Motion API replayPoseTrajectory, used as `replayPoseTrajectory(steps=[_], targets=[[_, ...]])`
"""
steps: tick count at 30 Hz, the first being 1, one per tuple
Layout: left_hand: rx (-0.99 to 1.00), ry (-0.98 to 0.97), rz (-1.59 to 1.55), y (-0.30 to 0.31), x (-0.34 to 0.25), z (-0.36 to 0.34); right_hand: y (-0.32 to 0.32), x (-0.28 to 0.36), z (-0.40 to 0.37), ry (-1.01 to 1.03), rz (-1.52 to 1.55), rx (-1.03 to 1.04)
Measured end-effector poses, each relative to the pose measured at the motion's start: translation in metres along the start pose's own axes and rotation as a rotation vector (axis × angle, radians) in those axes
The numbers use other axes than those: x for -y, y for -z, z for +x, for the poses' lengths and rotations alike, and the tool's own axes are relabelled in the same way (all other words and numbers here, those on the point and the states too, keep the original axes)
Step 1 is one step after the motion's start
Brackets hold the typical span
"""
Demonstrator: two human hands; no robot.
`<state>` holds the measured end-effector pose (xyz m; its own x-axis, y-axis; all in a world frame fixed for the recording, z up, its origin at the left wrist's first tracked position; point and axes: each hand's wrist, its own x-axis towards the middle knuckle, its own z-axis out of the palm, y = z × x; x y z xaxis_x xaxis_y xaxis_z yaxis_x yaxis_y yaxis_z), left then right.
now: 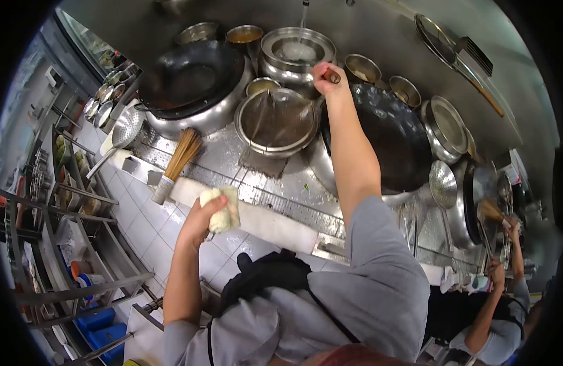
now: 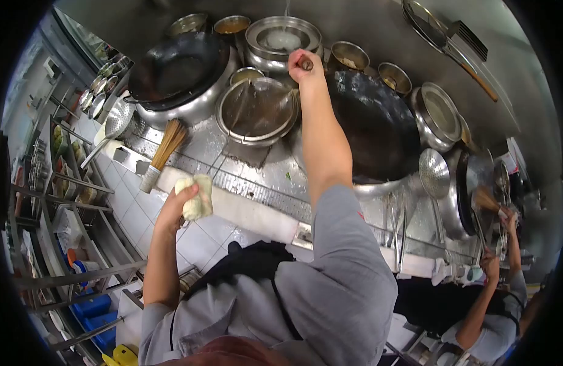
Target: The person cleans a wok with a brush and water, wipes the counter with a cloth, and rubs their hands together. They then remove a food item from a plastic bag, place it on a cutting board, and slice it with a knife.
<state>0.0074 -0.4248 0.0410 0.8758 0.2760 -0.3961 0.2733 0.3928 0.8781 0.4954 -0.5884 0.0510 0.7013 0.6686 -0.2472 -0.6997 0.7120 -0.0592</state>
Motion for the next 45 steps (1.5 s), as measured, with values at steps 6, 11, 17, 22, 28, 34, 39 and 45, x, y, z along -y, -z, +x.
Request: replayPoseTrajectory(steps=[6, 11, 17, 22, 28, 34, 39, 45], targets=[[0.051, 0.007, -0.013, -0.001, 0.013, 0.013, -0.022, -0.018, -0.117, -0.021, 0.043, 0.218], [0.147, -0.022, -0.064, 0.003, 0.021, 0.017, -0.028, -0.039, -0.226, 0.002, 0.024, 0.319], [0.212, 0.007, -0.127, 0.016, 0.024, 0.007, -0.002, -0.076, -0.336, 0.207, -0.263, -0.113], [0.206, -0.005, -0.075, 0.019, 0.015, -0.004, 0.027, -0.085, -0.386, 0.214, -0.496, -0.468], [0.196, -0.069, -0.076, 0.023, 0.016, -0.019, 0.045, -0.138, -0.429, 0.444, -1.444, -0.757], [0.141, -0.135, -0.144, 0.016, 0.015, -0.034, 0.077, -0.165, -0.433, 0.596, -2.291, -1.011], [0.059, -0.234, -0.108, -0.005, -0.014, -0.053, 0.092, -0.161, -0.43, 0.571, -1.504, -0.579], [0.009, -0.335, -0.005, -0.078, -0.083, -0.065, 0.095, -0.151, -0.443, 0.379, -0.943, -0.299]])
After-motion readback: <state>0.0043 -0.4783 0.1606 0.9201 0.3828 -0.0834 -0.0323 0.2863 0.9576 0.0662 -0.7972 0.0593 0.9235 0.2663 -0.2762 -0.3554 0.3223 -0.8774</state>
